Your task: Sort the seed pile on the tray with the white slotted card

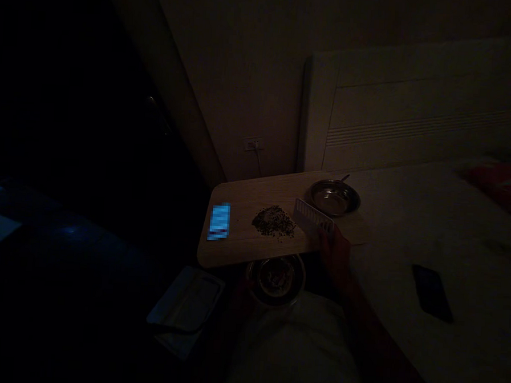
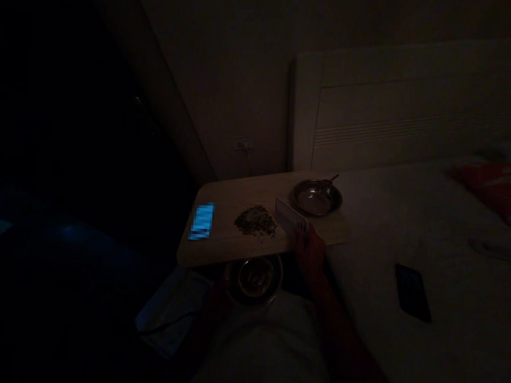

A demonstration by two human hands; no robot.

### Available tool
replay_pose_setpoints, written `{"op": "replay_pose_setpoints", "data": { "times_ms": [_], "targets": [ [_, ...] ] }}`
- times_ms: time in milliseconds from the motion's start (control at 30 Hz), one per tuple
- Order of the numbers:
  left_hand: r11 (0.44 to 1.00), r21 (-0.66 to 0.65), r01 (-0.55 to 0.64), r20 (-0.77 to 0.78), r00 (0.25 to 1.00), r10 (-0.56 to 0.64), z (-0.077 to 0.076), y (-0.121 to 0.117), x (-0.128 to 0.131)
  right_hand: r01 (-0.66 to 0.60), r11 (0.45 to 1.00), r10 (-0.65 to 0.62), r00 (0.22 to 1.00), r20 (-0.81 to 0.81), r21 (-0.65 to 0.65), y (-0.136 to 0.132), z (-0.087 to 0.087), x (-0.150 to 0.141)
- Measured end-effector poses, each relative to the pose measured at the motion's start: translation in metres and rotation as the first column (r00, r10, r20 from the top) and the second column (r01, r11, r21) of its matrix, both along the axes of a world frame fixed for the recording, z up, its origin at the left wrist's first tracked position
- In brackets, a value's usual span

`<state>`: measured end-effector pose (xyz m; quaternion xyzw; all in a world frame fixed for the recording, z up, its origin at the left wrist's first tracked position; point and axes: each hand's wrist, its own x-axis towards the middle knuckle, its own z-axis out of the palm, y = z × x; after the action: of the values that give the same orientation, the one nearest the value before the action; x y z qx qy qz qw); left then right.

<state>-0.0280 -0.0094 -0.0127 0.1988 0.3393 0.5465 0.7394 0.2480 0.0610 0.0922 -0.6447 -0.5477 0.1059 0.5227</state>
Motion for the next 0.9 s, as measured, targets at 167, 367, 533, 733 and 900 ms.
{"op": "replay_pose_setpoints", "data": {
  "times_ms": [167,367,533,733,900],
  "targets": [
    [0.999,-0.046,-0.008,0.023,1.000,0.009,0.009,0.003,0.003,-0.036,0.999,0.036,0.999,-0.015,-0.011,0.012,0.005,-0.006],
    [0.999,-0.002,-0.035,-0.001,0.999,0.035,0.022,0.003,0.005,-0.078,0.997,0.078,0.993,-0.093,-0.001,0.012,0.006,-0.005],
    [0.999,-0.023,-0.025,-0.015,1.000,0.024,0.022,0.003,0.006,-0.062,0.998,0.062,0.990,-0.125,0.010,0.011,0.004,0.000],
    [0.996,-0.084,-0.030,-0.071,0.997,0.024,0.017,-0.002,-0.002,-0.093,0.996,0.091,0.989,-0.113,-0.008,0.007,0.009,0.001],
    [0.995,-0.088,-0.054,-0.074,0.996,0.048,0.007,-0.001,-0.005,-0.108,0.994,0.106,0.983,-0.149,-0.003,0.005,0.009,0.001]
  ]
}}
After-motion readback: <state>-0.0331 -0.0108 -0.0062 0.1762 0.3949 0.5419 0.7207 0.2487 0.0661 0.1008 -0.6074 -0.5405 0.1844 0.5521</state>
